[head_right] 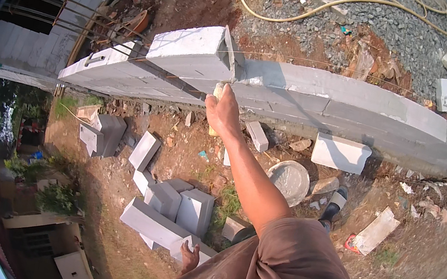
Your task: The person picks up a concrete block, places it on a partially built wall, and uses a trowel to apply and smooth cement mortar between the blocks. The person repeats this process, adding more blocks and applying mortar to secure them in place.
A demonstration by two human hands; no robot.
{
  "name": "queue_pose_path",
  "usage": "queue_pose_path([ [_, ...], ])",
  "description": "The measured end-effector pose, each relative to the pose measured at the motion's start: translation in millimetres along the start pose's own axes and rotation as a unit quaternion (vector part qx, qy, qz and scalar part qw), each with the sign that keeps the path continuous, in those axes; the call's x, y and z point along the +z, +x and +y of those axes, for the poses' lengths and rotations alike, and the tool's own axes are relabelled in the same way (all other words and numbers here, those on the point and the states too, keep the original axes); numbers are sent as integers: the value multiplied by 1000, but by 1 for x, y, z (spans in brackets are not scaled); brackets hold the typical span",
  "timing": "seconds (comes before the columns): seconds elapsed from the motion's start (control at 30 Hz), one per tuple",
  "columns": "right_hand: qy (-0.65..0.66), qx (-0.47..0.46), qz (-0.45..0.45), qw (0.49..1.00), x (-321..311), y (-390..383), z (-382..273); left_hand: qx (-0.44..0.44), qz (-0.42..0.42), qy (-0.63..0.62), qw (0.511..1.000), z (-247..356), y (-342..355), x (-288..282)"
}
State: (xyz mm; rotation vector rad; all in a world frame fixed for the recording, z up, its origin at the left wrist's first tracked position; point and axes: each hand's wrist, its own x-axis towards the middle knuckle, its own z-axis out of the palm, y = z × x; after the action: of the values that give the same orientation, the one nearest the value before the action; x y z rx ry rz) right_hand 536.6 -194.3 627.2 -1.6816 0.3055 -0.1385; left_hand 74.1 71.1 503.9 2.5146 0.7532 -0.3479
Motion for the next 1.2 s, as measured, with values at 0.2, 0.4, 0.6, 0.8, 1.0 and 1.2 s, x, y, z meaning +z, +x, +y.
queue_pose_path([
  [0.2, 111, 46, 17, 993, 5, -15, 49, -20, 10, 24, 999, -23, -5, -5],
  [0.4, 5, 51, 101, 994, 61, 10, 69, -43, 4, 13, 999, -27, -14, -8],
  [0.6, -85, -2, 74, 994, 125, -74, 80, -55, -10, 14, 998, -34, -24, -8],
  [0.8, 65, 139, 25, 988, 57, -49, 79, -82, -44, 27, 995, -24, -29, -7],
  [1.0, 102, 215, -46, 970, 21, 18, 30, -48, -32, 1, 998, -8, -12, 0],
  [1.2, 272, 143, -76, 949, -15, -8, 7, -56, -34, 0, 998, -17, -23, 13],
])
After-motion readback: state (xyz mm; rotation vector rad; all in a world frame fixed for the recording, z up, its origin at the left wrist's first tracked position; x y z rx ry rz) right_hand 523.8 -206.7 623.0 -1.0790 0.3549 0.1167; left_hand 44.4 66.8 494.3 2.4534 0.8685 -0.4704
